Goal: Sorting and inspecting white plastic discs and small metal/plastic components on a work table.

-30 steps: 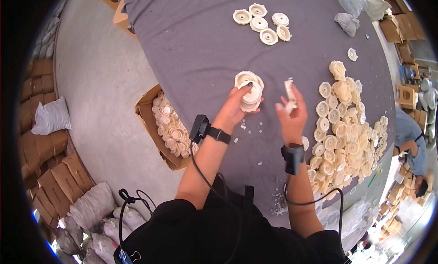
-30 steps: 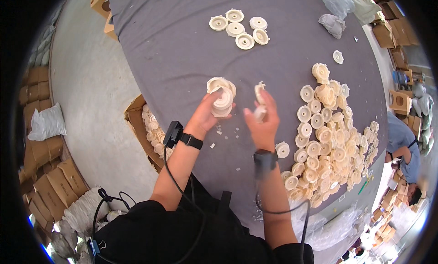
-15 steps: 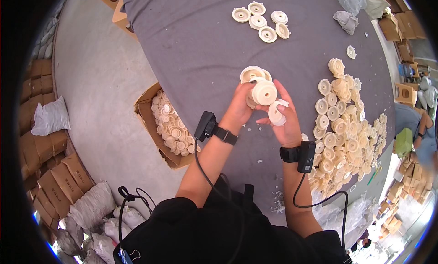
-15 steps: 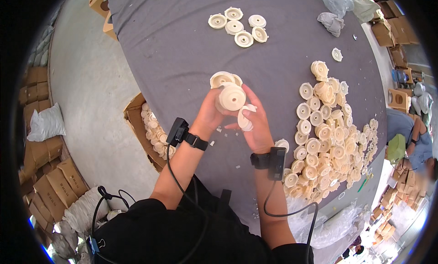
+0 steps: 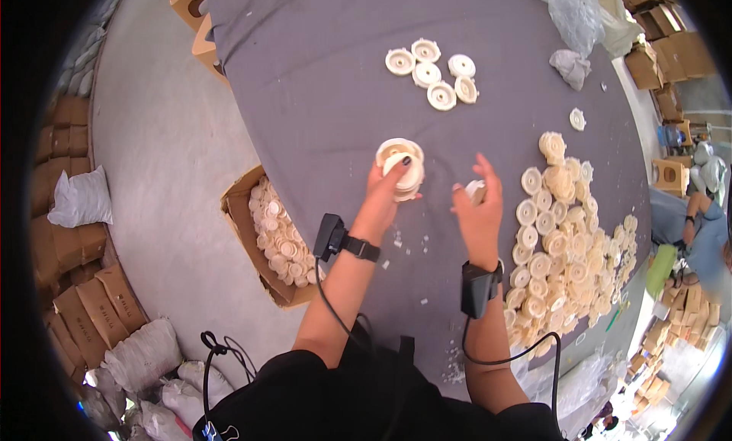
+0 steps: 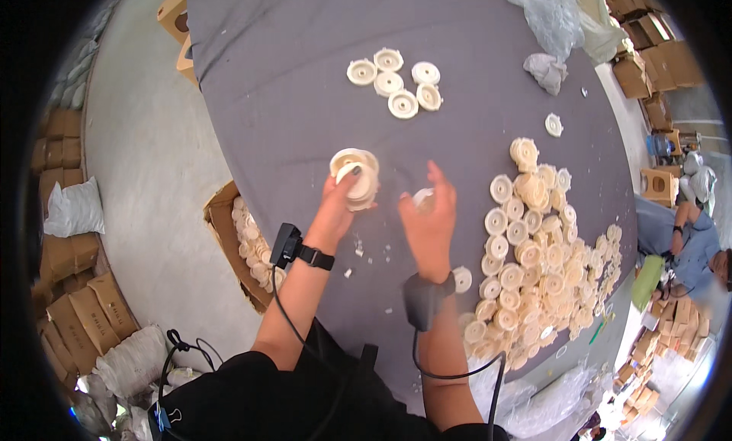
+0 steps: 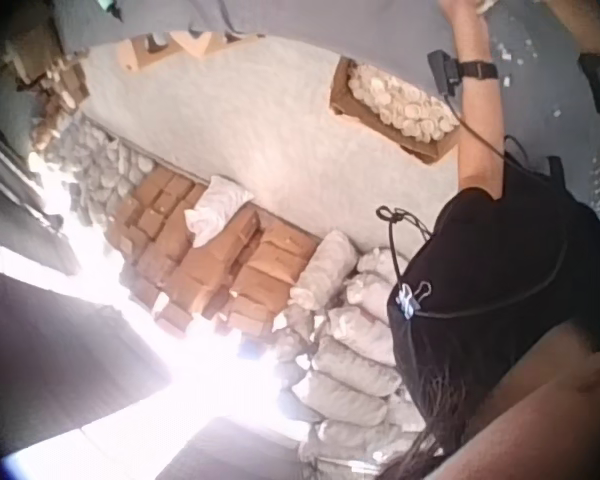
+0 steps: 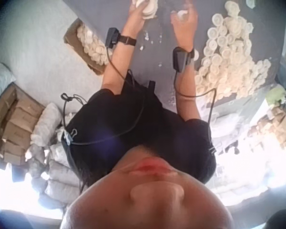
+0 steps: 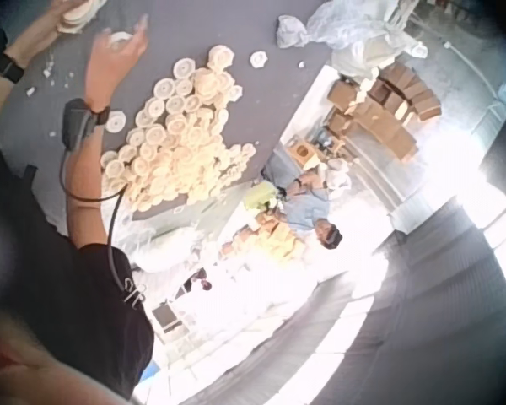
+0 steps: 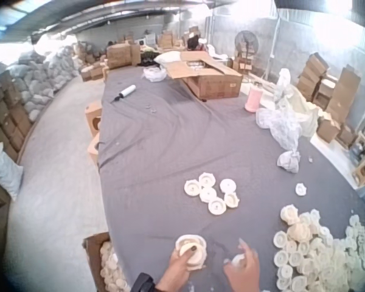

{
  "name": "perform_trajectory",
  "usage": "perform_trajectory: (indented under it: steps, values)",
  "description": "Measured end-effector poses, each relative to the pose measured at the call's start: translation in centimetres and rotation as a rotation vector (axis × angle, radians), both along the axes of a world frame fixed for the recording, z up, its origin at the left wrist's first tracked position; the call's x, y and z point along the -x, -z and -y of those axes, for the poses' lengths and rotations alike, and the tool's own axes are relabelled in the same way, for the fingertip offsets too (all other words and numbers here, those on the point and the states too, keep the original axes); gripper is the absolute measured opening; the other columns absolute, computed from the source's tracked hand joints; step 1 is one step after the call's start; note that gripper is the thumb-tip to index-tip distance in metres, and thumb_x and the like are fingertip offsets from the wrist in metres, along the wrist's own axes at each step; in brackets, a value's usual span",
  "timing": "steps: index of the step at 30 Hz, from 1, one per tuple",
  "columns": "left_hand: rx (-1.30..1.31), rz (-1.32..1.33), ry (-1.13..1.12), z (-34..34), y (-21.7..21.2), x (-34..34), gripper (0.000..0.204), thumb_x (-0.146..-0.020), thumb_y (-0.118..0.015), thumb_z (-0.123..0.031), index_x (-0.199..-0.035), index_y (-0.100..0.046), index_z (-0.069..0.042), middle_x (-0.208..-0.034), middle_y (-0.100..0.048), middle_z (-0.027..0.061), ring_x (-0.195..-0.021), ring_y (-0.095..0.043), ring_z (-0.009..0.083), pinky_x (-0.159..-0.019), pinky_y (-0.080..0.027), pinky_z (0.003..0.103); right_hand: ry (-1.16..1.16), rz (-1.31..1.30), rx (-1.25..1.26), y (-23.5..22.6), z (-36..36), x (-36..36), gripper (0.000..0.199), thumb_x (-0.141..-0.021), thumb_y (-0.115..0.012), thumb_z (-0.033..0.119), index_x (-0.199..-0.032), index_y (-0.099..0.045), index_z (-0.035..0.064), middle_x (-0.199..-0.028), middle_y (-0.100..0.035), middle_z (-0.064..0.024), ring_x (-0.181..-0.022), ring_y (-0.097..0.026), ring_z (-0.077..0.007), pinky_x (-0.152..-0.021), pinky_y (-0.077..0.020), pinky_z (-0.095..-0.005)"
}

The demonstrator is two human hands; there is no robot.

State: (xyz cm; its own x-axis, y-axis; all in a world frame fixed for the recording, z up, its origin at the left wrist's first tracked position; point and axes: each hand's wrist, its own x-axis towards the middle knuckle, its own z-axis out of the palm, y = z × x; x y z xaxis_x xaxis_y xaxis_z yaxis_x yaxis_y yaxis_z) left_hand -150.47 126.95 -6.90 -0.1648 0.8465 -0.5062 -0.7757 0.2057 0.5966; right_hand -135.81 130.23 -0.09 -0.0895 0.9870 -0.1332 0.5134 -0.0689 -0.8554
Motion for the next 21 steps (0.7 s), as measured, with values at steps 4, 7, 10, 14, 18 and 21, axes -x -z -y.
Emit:
perform_trajectory:
  steps: [4,7,10,14,18,21]
  values:
    - [0.002,-0.285,-0.130,-5.2,0.7,4.1,0.033,-0.083,-0.054,-0.015,-0.112,-0.040,-0.007,-0.099,-0.055,0.0090,-0.079,-0.060,0.0192,-0.054,-0.053,0.032,0.039,-0.113,-0.131,3.9,-7.9,0.6,0.062,-0.070,-0.061,0.009,-0.127,-0.038,0.0066,-0.118,-0.042,-0.0142,-0.101,-0.048,-0.0233,-0.086,-0.0394,-0.0336]
    - [-0.065,-0.431,-0.193,-11.1,1.1,7.2,0.040,-0.076,-0.064,-0.014,-0.107,-0.041,-0.003,-0.099,-0.052,0.0085,-0.081,-0.058,0.0162,-0.058,-0.051,0.026,0.011,-0.105,-0.213,7.1,-14.1,2.2,0.065,-0.070,-0.062,0.012,-0.129,-0.035,0.0073,-0.125,-0.039,-0.0169,-0.110,-0.043,-0.0270,-0.092,-0.0356,-0.0358]
    - [-0.225,-1.169,-0.334,-16.3,2.9,9.8,0.047,-0.070,-0.068,-0.014,-0.105,-0.042,0.003,-0.109,-0.038,0.0132,-0.097,-0.050,0.0230,-0.082,-0.044,0.032,-0.236,0.106,-0.343,9.6,-18.3,3.9,0.070,-0.066,-0.069,0.022,-0.128,-0.037,0.0102,-0.136,-0.025,-0.0202,-0.125,-0.025,-0.0351,-0.100,-0.0251,-0.0413]
    - [-0.293,-1.218,-0.162,-19.6,4.8,10.4,0.050,-0.069,-0.068,-0.017,-0.107,-0.043,0.003,-0.109,-0.039,0.0112,-0.098,-0.048,0.0197,-0.083,-0.041,0.030,-0.499,0.519,-0.302,10.7,-20.8,4.9,0.066,-0.057,-0.073,0.028,-0.119,-0.050,0.0201,-0.138,-0.022,-0.0203,-0.120,-0.029,-0.0403,-0.098,-0.0290,-0.0441]
    - [-0.283,-1.279,0.042,-20.5,4.9,10.1,0.053,-0.067,-0.068,-0.021,-0.108,-0.043,0.002,-0.107,-0.040,0.0109,-0.099,-0.046,0.0221,-0.083,-0.041,0.032,-0.487,0.616,-0.170,8.7,-20.8,6.4,0.060,-0.057,-0.071,0.024,-0.114,-0.052,0.0208,-0.136,-0.025,-0.0195,-0.115,-0.036,-0.0372,-0.088,-0.0369,-0.0467]
    - [-0.322,-1.260,0.008,-20.9,5.4,10.0,0.053,-0.067,-0.068,-0.021,-0.108,-0.043,0.002,-0.107,-0.040,0.0106,-0.097,-0.047,0.0214,-0.083,-0.041,0.031,-0.419,0.682,-0.157,7.7,-20.4,7.2,0.057,-0.057,-0.070,0.023,-0.111,-0.052,0.0200,-0.135,-0.027,-0.0189,-0.112,-0.039,-0.0357,-0.086,-0.0386,-0.0441]
